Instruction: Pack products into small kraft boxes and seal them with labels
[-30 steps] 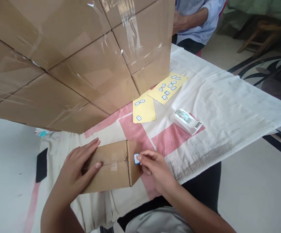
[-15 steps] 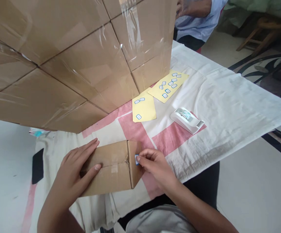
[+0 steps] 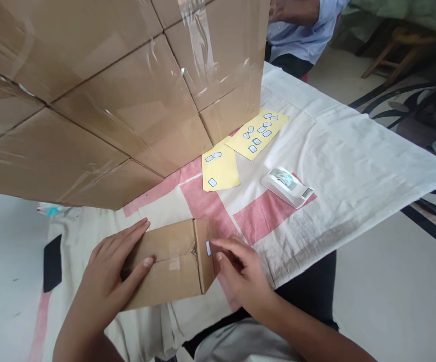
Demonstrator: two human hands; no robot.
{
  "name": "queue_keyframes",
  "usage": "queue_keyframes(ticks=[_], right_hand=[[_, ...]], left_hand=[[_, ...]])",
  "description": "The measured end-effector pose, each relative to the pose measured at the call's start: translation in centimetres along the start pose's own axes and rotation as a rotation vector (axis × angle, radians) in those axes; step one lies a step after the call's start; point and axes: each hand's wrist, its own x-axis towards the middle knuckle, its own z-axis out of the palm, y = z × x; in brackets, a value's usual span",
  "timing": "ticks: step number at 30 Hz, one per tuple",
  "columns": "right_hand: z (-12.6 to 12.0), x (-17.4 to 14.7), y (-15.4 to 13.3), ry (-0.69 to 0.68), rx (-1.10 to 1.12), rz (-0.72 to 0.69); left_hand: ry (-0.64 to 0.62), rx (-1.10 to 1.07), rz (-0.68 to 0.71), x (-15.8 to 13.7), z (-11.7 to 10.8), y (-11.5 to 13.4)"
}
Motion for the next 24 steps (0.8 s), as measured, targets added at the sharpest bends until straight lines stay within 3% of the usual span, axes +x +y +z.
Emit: queue_keyframes(ticks=[11,17,21,24], right_hand=[[-0.6,-1.0,0.4,-0.035,-0.040,-0.029],[-1.1,-0.1,-0.3,0.019,-0.013,-0.152],[0.2,2.0,-2.1,0.117,-0.021,-0.101],[1.9,3.6,-3.5,0.011,-0.065,-0.076]], left_hand=[[-0.024,0.008,-0.033,0.0,-0.1,0.3],[-0.021,0.010,-0.039,0.3,0.2,0.0],[0.059,0.014,0.022,-0.5,1.1,-1.4],[0.177,-0.001,0.085,-0.3,2.9,-2.7]])
